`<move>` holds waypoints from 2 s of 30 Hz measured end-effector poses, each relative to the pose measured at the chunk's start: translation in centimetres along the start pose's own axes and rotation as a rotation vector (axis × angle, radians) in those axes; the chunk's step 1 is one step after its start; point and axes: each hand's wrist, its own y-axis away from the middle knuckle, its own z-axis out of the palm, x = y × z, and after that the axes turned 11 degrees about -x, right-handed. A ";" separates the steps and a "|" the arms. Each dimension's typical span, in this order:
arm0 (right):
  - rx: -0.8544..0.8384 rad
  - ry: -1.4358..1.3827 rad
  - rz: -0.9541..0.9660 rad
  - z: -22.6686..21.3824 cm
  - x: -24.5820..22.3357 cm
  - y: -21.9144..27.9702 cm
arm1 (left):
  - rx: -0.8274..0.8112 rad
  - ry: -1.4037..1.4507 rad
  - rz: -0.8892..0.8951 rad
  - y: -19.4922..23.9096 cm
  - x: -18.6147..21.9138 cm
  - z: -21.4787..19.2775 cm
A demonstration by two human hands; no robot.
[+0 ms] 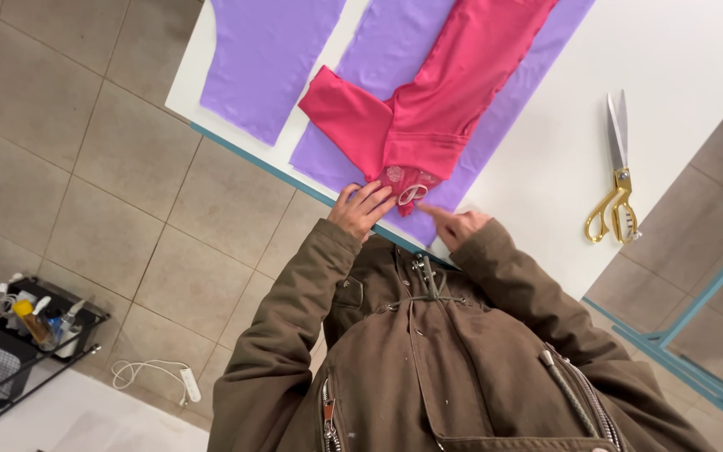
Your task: The person uses gold-handled scissors to cut a large piece of purple fabric laid out on a white table, using a pink garment as a template. After cutting, the person folds the purple fabric and places the pink garment aside.
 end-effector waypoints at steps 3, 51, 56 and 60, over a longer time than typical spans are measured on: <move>0.034 0.016 0.169 -0.7 1.0 0.9 | 0.013 -0.014 -0.009 0.2 0.1 0.2; 0.223 0.061 0.762 -3.0 23.2 15.3 | 0.550 2.131 -0.827 4.8 11.2 9.9; 0.049 -0.483 0.673 -2.0 17.9 15.4 | 0.403 2.481 -0.712 3.4 13.6 9.7; -0.195 -0.604 0.172 4.9 20.7 17.7 | 0.283 2.416 -0.871 -2.9 14.9 4.9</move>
